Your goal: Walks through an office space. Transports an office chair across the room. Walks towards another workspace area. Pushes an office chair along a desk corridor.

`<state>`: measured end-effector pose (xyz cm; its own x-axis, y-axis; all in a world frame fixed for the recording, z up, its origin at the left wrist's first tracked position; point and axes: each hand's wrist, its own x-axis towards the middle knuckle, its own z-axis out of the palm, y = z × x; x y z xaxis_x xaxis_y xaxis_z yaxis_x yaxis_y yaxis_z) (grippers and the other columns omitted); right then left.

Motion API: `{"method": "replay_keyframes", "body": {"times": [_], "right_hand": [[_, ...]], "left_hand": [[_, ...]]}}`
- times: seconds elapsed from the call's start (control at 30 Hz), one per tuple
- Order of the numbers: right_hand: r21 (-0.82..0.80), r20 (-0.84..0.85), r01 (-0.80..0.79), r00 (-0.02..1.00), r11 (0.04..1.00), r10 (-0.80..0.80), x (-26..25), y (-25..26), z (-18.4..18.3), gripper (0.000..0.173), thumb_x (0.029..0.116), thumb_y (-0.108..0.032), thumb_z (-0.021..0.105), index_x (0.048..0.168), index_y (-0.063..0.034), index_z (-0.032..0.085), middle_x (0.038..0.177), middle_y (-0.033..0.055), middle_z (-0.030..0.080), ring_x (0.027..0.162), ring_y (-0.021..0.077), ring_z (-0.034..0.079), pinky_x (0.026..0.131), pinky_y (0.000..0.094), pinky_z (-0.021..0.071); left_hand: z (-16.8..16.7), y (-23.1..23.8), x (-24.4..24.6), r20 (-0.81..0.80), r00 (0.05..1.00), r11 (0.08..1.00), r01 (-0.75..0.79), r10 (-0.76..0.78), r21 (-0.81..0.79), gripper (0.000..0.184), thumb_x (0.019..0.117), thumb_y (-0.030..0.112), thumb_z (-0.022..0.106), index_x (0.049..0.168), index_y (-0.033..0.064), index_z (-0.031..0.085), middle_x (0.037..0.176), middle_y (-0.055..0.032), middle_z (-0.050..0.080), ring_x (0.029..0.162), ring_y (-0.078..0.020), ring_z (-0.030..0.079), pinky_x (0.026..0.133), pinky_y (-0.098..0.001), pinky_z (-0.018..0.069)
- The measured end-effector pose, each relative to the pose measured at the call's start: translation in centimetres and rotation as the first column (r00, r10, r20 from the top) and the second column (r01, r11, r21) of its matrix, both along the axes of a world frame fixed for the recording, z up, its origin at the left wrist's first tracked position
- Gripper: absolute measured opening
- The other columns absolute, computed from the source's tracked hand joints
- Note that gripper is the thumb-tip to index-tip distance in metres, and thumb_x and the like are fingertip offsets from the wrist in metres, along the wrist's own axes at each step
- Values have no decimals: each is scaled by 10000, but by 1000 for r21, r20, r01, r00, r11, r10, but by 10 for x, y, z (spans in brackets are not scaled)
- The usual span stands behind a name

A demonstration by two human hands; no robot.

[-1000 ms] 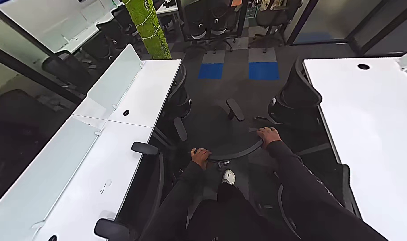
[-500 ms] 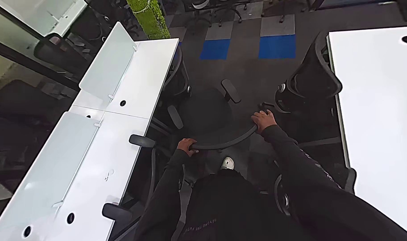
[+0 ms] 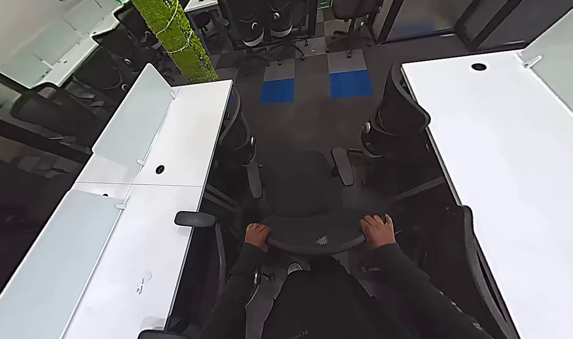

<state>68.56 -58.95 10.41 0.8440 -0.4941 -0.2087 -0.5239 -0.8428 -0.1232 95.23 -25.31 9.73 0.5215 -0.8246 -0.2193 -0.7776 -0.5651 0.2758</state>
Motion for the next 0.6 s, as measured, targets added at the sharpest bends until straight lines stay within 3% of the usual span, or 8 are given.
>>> {"method": "replay_keyframes", "body": {"times": [0.13,0.23,0.3,0.43,0.5,0.6], "right_hand": [[-58,70,53,996,997,-48,-50,35,-5,402,583,39,877,962,-41,770,1046,161,737,1105,447,663,1068,794,336],[-150,175,53,984,987,-26,-70,46,-16,390,495,65,872,850,-55,764,918,136,736,980,423,699,1009,784,393],[-153,200,69,979,986,-37,-68,40,-17,367,502,87,859,823,-56,755,889,131,728,954,420,701,1007,776,398],[-67,288,47,957,997,-25,-18,-11,1,265,638,133,776,874,17,745,946,238,725,1001,511,680,1032,821,347],[-99,271,36,963,994,-8,15,-51,16,281,599,98,783,861,20,717,933,241,713,989,501,675,1034,792,363],[-44,117,51,992,998,-46,73,-119,48,391,648,-25,836,1008,51,705,1100,284,694,1143,518,625,1094,769,320]], "left_hand": [[-20,21,-28,182,983,964,76,-30,-253,421,591,184,866,1003,134,794,1042,-79,779,1044,-337,716,984,-595,530],[-36,27,-36,272,962,900,127,-10,-417,269,623,263,784,863,141,781,913,-52,766,924,-311,716,874,-563,559],[-42,17,-27,316,949,856,156,9,-493,200,675,313,724,784,147,755,851,-37,752,873,-289,711,827,-529,558],[-25,-38,36,298,952,858,207,-66,-471,279,619,286,785,794,77,725,848,-133,725,896,-388,701,800,-609,551],[-8,-83,72,288,954,871,209,-82,-444,293,629,236,829,830,54,718,892,-165,722,951,-419,690,853,-634,543],[31,-159,128,206,974,941,157,-97,-301,335,672,196,838,936,15,737,1037,-216,726,1093,-458,657,956,-666,494]]}}
